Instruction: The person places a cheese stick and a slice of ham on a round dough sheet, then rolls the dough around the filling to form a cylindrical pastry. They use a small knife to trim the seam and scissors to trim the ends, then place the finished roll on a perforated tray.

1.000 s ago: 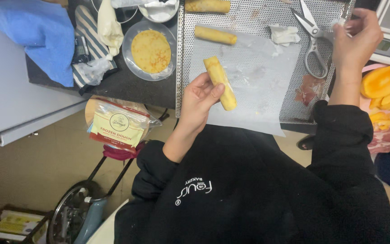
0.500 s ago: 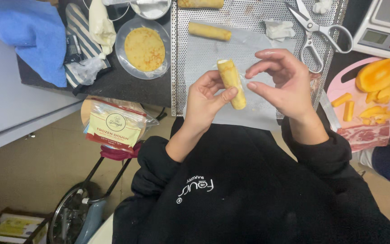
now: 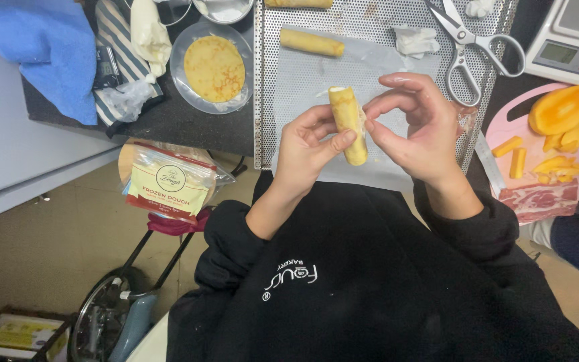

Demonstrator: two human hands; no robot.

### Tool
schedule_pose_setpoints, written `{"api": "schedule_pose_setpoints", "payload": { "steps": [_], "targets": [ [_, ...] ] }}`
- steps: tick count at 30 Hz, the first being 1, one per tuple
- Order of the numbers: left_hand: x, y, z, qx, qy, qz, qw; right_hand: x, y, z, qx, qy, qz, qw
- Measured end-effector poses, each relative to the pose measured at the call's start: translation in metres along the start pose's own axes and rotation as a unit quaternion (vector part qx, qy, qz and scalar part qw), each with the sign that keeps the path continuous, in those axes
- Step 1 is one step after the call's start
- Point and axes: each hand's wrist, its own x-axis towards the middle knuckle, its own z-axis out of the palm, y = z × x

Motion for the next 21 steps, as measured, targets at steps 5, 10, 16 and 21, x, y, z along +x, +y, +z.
{"api": "schedule_pose_setpoints", "payload": {
  "steps": [5, 10, 16, 21],
  "targets": [
    [-0.001, 0.000, -0.006, -0.043, -0.001, -0.046, 0.998, 0.001, 0.002, -0.004, 0.115, 0.001, 0.081, 0.990],
    [-0.002, 0.002, -0.009, -0.121, -0.040, -0.081, 0.988, 0.003, 0.008, -0.008, 0.178, 0.000, 0.125, 0.976],
    [-0.003, 0.004, -0.014, -0.151, -0.071, -0.096, 0.981, 0.004, 0.010, -0.011, 0.204, -0.005, 0.119, 0.972],
    [-0.002, 0.003, -0.017, -0.149, -0.073, -0.101, 0.981, 0.002, 0.017, -0.011, 0.211, 0.000, 0.129, 0.969]
  ]
}}
